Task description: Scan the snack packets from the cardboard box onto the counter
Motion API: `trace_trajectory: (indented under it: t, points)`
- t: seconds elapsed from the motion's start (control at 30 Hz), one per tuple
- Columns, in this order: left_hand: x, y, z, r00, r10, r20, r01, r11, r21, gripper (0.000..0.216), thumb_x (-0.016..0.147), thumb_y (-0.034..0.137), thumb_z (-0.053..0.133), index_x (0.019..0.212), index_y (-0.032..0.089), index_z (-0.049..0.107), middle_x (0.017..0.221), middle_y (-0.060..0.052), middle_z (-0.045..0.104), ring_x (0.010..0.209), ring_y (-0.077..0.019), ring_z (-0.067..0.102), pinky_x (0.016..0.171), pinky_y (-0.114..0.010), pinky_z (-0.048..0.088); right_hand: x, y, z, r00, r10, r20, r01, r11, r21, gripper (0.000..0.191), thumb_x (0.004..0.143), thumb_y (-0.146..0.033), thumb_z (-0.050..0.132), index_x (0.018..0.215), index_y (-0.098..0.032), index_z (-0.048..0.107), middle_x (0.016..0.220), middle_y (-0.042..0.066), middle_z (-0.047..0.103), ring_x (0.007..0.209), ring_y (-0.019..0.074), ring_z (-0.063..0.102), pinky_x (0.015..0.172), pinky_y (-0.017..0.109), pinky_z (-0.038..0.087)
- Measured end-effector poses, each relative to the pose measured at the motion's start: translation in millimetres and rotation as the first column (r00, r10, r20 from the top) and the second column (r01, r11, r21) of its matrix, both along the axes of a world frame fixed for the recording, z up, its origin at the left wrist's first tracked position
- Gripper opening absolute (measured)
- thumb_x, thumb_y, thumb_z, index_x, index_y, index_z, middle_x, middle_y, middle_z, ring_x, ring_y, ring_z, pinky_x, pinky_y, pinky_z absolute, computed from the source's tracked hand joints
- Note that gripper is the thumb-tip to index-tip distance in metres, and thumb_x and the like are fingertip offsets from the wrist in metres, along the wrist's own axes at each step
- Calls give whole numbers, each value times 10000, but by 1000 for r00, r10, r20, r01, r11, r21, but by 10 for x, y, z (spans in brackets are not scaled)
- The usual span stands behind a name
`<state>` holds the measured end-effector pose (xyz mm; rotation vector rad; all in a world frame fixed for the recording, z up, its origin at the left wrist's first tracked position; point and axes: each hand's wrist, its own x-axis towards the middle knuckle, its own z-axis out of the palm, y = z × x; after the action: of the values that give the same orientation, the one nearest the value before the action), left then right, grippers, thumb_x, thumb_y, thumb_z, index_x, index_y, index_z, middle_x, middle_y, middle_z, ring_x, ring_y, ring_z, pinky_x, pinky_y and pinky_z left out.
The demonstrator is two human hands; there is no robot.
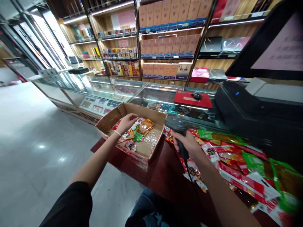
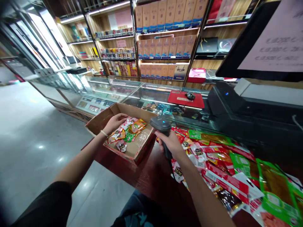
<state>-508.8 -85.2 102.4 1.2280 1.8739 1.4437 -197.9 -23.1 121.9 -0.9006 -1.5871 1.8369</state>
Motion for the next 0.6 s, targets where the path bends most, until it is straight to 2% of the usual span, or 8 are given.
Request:
trace_trajectory:
  t: [0.13, 0.23, 0.3, 0.37, 0.47, 0.53, 0.6]
  points:
    - [-241, 228, -139, 991, -69, -114, 57, 993, -101, 289, 674, 285, 755, 938, 189, 689, 941, -67, 696, 832, -190, 637, 816, -292, 475, -308, 50, -64, 999, 36, 2, -36, 999, 3, 389, 750, -484, 691, 560, -184, 531, 418, -30, 521, 303, 99, 457, 323, 217, 363]
    - [-292, 433, -274, 946, -198, -258, 124, 953, -278, 256, 648, 282, 757, 876, 190, 685, 880, -68, 692, 818, -211, 632, 810, -298, 468, -439, 82, -104, 998, 65, 11, -66, 997, 28, 427, 777, -500, 655, 521, -185, 523, 385, -24, 503, 304, 99, 461, 334, 211, 365]
    - [-264, 536, -393, 845, -338, -414, 146, 891, -430, 220, 661, 279, 731, 855, 189, 680, 874, -78, 683, 850, -235, 628, 831, -312, 458, -499, 101, -122, 997, 77, 16, -77, 997, 29, 435, 776, -504, 655, 513, -186, 520, 381, -21, 505, 315, 100, 470, 347, 210, 376]
    - [-205, 587, -532, 753, -424, -503, 141, 851, -507, 292, 653, 288, 729, 916, 173, 675, 960, -114, 665, 931, -274, 616, 869, -342, 444, -555, 120, -140, 998, 65, 21, -66, 998, 16, 417, 757, -502, 677, 524, -190, 529, 396, -15, 524, 336, 108, 487, 365, 218, 401]
    - [-107, 573, -742, 658, -477, -583, 158, 845, -512, 582, 624, 377, 757, 1139, 149, 614, 1167, -188, 576, 1087, -346, 549, 936, -408, 411, -642, 155, -176, 1000, 30, 0, -30, 999, 19, 396, 716, -494, 718, 528, -199, 532, 432, -6, 555, 389, 121, 523, 428, 239, 462]
    - [-54, 534, -848, 560, -513, -650, 154, 836, -527, 763, 605, 457, 763, 1265, 150, 536, 1256, -216, 506, 1175, -387, 480, 972, -455, 384, -693, 180, -202, 1000, 12, -19, -12, 1000, 18, 386, 685, -498, 745, 548, -201, 541, 446, -10, 562, 414, 127, 538, 464, 252, 490]
    - [-16, 502, -903, 486, -523, -700, 118, 833, -540, 832, 600, 497, 757, 1308, 145, 495, 1287, -224, 476, 1221, -409, 430, 996, -483, 361, -728, 201, -221, 999, -6, -37, 5, 1000, -14, 365, 656, -499, 769, 609, -198, 568, 459, -21, 564, 422, 132, 545, 469, 258, 500]
